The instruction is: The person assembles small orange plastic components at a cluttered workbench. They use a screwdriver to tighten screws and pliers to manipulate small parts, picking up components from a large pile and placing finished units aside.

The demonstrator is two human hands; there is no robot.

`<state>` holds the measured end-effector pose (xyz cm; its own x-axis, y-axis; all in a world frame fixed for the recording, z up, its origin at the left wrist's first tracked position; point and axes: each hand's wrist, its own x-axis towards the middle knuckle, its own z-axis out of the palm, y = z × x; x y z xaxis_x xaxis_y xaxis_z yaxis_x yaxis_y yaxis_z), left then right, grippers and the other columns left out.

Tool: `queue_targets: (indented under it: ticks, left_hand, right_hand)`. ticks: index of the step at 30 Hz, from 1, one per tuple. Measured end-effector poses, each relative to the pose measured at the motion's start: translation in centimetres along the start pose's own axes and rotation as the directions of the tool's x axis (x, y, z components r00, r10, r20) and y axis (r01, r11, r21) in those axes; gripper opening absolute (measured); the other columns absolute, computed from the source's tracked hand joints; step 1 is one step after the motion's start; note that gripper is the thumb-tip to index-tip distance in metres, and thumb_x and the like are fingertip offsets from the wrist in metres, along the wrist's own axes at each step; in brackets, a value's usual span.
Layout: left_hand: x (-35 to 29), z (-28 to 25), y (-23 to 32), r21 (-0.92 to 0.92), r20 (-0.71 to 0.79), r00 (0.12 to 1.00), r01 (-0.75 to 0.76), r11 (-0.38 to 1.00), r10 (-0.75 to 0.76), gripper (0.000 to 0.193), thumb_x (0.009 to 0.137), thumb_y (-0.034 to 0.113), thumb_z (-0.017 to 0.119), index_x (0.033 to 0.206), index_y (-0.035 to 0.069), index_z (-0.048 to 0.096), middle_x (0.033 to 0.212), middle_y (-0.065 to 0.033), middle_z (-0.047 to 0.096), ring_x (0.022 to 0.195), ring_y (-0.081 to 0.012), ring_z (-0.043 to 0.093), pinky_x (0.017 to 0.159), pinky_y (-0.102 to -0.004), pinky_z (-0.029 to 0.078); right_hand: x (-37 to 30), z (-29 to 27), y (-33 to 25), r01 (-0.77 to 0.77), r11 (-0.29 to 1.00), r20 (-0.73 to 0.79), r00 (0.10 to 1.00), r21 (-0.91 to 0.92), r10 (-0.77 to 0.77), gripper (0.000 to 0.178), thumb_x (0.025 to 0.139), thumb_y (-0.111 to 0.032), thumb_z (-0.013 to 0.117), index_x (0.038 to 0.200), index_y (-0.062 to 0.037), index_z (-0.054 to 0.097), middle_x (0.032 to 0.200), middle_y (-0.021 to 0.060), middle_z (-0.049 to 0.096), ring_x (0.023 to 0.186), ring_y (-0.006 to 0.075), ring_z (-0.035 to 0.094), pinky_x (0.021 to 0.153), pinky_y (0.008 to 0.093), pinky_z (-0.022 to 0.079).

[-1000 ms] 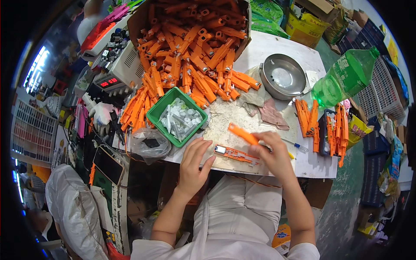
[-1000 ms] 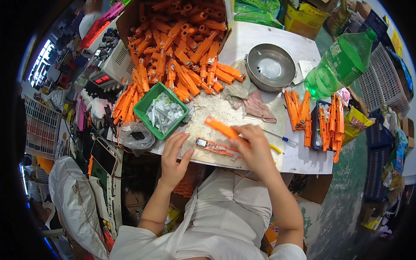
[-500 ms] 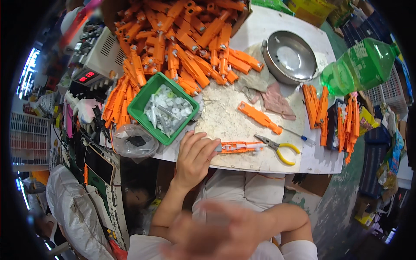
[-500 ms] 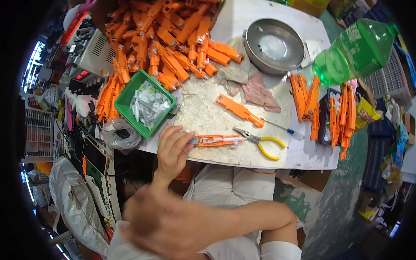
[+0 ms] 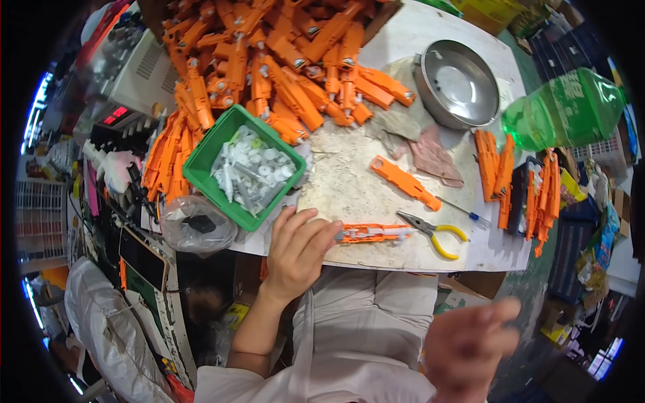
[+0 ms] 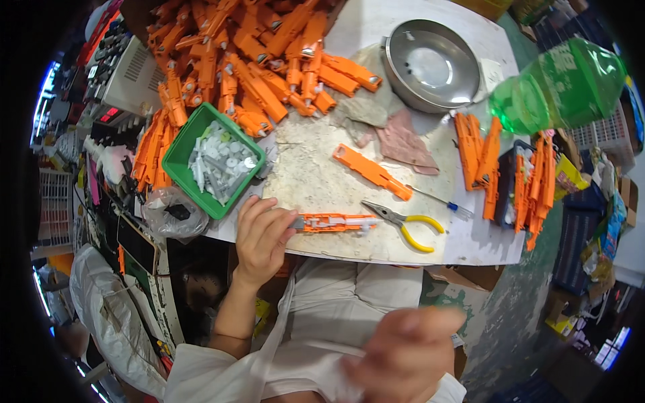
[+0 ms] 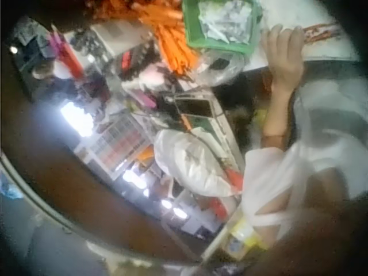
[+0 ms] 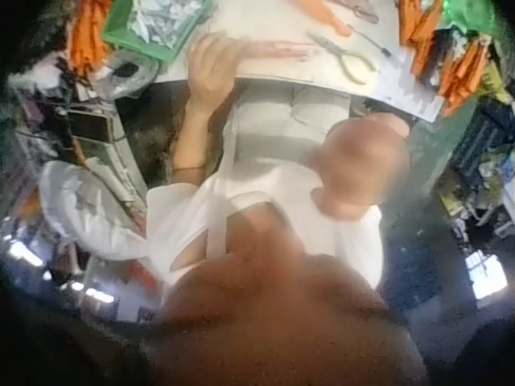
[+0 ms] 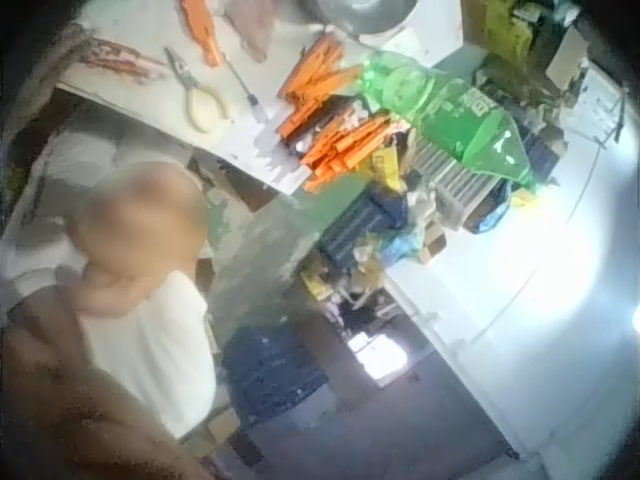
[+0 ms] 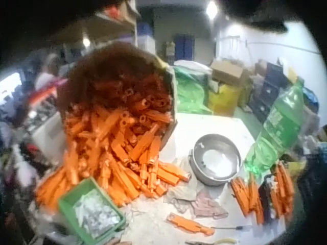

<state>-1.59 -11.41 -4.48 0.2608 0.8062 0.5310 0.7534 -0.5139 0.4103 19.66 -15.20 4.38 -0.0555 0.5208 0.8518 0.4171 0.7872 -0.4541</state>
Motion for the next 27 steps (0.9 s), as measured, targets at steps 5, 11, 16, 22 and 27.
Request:
queue_targets:
  ticks: [5,11,16,22,27]
  left_hand:
    - [-0.2,0.2,0.0,-0.001,0.004,1.0,0.008,1.0,-0.008,0.034,0.075,0.01,0.069,0.108,0.012,0.065,0.099,-0.0015,0.061,0.102,-0.0225,0.055,0.095,-0.0448,0.041]
    - [-0.4,0.1,-0.2,-0.033,0.011,1.0,-0.01,0.999,0.011,0.035,0.072,0.01,0.072,0.106,0.011,0.064,0.099,-0.0046,0.062,0.101,-0.0278,0.056,0.095,-0.048,0.041]
    - [-0.6,0.1,-0.1,0.032,0.02,1.0,-0.017,0.999,0.016,0.033,0.079,0.026,0.069,0.111,0.018,0.064,0.108,-0.0027,0.058,0.108,-0.0237,0.052,0.097,-0.0465,0.04]
    - [-0.8,-0.1,0.0,0.039,0.045,0.999,-0.011,0.999,0.01,0.035,0.081,0.033,0.067,0.114,0.023,0.064,0.114,-0.0022,0.056,0.112,-0.0226,0.048,0.098,-0.0471,0.039]
    - [-0.2,-0.4,-0.1,-0.053,0.059,0.998,0.039,0.998,-0.036,0.03,0.079,0.025,0.068,0.107,0.015,0.065,0.111,-0.0041,0.056,0.112,-0.0262,0.049,0.098,-0.0492,0.039]
  right_hand:
    - [-2.4,2.0,6.2,-0.152,0.933,0.31,0.916,-0.325,0.257,0.031,0.067,-0.012,0.071,0.097,-0.0154,0.066,0.094,0.003,0.057,0.087,0.0229,0.049,0.079,0.0403,0.038]
    - [-4.7,4.4,6.3,-0.083,0.831,0.457,0.803,-0.549,0.383,0.042,0.068,-0.044,0.073,0.103,-0.021,0.067,0.108,-0.0018,0.053,0.114,0.0224,0.039,0.104,0.0474,0.017]
    - [-4.8,4.5,6.5,-0.021,0.824,0.492,0.793,-0.567,0.359,0.043,0.069,-0.049,0.071,0.103,-0.0226,0.067,0.108,-0.0034,0.053,0.119,0.0221,0.036,0.107,0.0499,0.01]
    - [-4.8,4.6,6.6,-0.077,0.833,0.503,0.765,-0.548,0.402,0.041,0.07,-0.046,0.072,0.103,-0.0214,0.067,0.108,-0.0032,0.053,0.119,0.0221,0.036,0.107,0.0501,0.012]
    - [-4.6,4.6,6.6,-0.106,0.847,0.498,0.768,-0.52,0.402,0.042,0.07,-0.044,0.072,0.104,-0.0206,0.066,0.11,-0.003,0.053,0.119,0.0227,0.037,0.107,0.05,0.014]
